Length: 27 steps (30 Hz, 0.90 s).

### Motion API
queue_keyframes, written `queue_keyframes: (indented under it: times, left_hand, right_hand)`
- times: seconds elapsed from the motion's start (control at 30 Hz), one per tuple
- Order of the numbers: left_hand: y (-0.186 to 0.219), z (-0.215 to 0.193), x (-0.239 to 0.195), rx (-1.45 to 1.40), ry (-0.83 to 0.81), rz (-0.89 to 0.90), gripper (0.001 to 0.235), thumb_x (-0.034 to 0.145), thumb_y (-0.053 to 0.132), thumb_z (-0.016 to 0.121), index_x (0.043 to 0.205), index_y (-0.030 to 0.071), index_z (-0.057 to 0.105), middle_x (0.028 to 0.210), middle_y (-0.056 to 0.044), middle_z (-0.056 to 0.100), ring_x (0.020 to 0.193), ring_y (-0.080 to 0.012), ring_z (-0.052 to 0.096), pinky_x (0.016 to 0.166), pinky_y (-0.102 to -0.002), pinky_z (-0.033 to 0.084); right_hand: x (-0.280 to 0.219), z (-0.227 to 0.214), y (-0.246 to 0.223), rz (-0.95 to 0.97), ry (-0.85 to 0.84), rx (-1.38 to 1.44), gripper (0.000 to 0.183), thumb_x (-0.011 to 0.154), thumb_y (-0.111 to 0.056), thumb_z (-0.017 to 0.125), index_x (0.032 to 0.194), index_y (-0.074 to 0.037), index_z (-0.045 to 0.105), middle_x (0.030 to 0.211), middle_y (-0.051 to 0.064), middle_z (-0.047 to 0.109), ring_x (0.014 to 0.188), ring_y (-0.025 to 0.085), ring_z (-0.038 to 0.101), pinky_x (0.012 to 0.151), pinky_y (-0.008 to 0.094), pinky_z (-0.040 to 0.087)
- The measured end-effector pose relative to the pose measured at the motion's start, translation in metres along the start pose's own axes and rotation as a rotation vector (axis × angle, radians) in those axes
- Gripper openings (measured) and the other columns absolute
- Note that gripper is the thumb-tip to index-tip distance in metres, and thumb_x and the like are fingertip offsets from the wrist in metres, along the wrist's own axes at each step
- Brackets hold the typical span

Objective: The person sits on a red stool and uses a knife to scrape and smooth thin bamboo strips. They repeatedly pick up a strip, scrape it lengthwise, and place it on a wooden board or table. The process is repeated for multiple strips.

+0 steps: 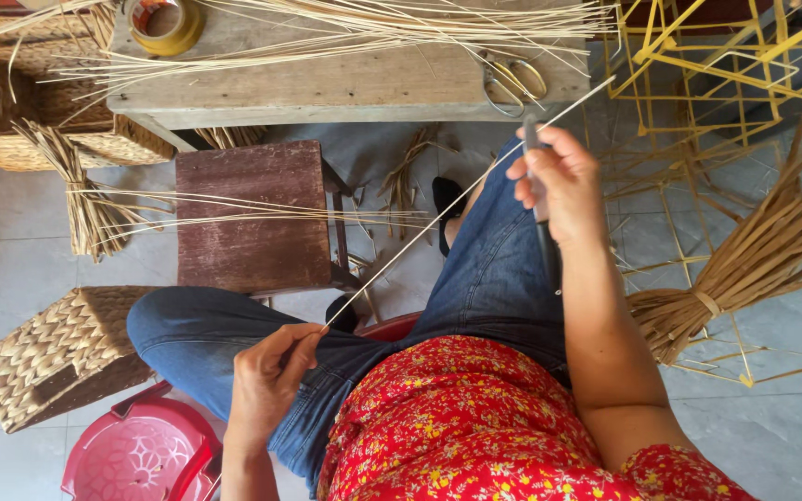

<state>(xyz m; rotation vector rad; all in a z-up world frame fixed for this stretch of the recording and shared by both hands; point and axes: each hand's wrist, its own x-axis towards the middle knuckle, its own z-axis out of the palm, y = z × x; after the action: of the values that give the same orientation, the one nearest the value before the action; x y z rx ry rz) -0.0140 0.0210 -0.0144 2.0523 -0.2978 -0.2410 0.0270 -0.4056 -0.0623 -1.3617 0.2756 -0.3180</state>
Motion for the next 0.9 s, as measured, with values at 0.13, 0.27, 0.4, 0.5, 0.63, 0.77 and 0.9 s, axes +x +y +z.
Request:
queue_keyframes:
  times: [0.13, 0.27, 0.4, 0.5, 0.63, 0.77, 0.9]
  left_hand:
    - [-0.003, -0.007, -0.002, 0.058, 0.009, -0.032, 0.015, 0.090, 0.007, 0.071, 0.104, 0.004, 0.078, 0.064, -0.001, 0.067, 0.058, -0.0048, 0.062, 0.051, -0.023, 0.048]
    - [-0.009, -0.013, -0.008, 0.041, 0.024, -0.042, 0.015, 0.091, 0.007, 0.070, 0.103, 0.003, 0.078, 0.065, 0.000, 0.066, 0.058, -0.0040, 0.060, 0.050, -0.022, 0.046]
    - [-0.016, -0.016, -0.006, -0.132, 0.079, -0.089, 0.015, 0.098, 0.009, 0.066, 0.106, 0.002, 0.077, 0.067, 0.000, 0.065, 0.059, -0.0025, 0.055, 0.048, -0.020, 0.039]
    - [-0.020, -0.006, 0.002, -0.411, 0.026, -0.223, 0.018, 0.100, 0.014, 0.063, 0.106, 0.003, 0.076, 0.065, 0.001, 0.063, 0.050, -0.0028, 0.048, 0.044, -0.019, 0.035]
    - [-0.021, 0.026, 0.015, -0.655, -0.129, -0.263, 0.021, 0.102, 0.019, 0.062, 0.105, 0.003, 0.075, 0.064, 0.002, 0.061, 0.049, -0.0026, 0.046, 0.043, -0.019, 0.034]
    - [-0.018, 0.049, 0.022, -0.812, -0.274, -0.303, 0.021, 0.102, 0.021, 0.063, 0.106, 0.003, 0.073, 0.065, 0.002, 0.059, 0.050, -0.0024, 0.044, 0.043, -0.018, 0.032]
    - [-0.012, 0.054, 0.024, -0.796, -0.351, -0.311, 0.023, 0.104, 0.022, 0.062, 0.107, 0.002, 0.073, 0.066, 0.002, 0.060, 0.051, -0.0025, 0.046, 0.044, -0.018, 0.034]
  right_hand:
    - [0.013, -0.031, -0.003, -0.059, 0.040, 0.045, 0.024, 0.106, -0.009, 0.063, 0.130, -0.004, 0.064, 0.086, 0.009, 0.070, 0.059, 0.012, 0.061, 0.051, 0.025, 0.047]
    - [0.018, -0.059, -0.011, -0.115, 0.167, 0.057, 0.024, 0.108, -0.006, 0.065, 0.131, -0.002, 0.065, 0.089, 0.011, 0.071, 0.061, 0.014, 0.062, 0.052, 0.027, 0.049]
    - [0.010, -0.055, -0.030, -0.173, 0.178, 0.153, 0.025, 0.110, -0.007, 0.063, 0.135, -0.004, 0.064, 0.092, 0.011, 0.072, 0.062, 0.015, 0.062, 0.054, 0.028, 0.051]
    - [-0.017, -0.018, -0.037, -0.003, -0.080, 0.099, 0.033, 0.107, -0.010, 0.060, 0.140, -0.004, 0.064, 0.087, 0.009, 0.070, 0.058, 0.011, 0.059, 0.051, 0.024, 0.048]
    - [-0.053, 0.050, -0.039, 0.262, -0.528, -0.050, 0.048, 0.100, -0.012, 0.057, 0.147, -0.006, 0.055, 0.080, 0.008, 0.072, 0.057, 0.008, 0.061, 0.047, 0.020, 0.046]
    - [-0.067, 0.096, -0.034, 0.277, -0.747, 0.026, 0.046, 0.102, -0.009, 0.057, 0.148, -0.006, 0.051, 0.084, 0.007, 0.072, 0.059, 0.006, 0.062, 0.052, 0.020, 0.050]
    - [-0.066, 0.106, -0.021, 0.239, -0.702, -0.054, 0.026, 0.107, -0.010, 0.057, 0.130, 0.001, 0.063, 0.087, 0.007, 0.072, 0.063, 0.008, 0.064, 0.054, 0.021, 0.050]
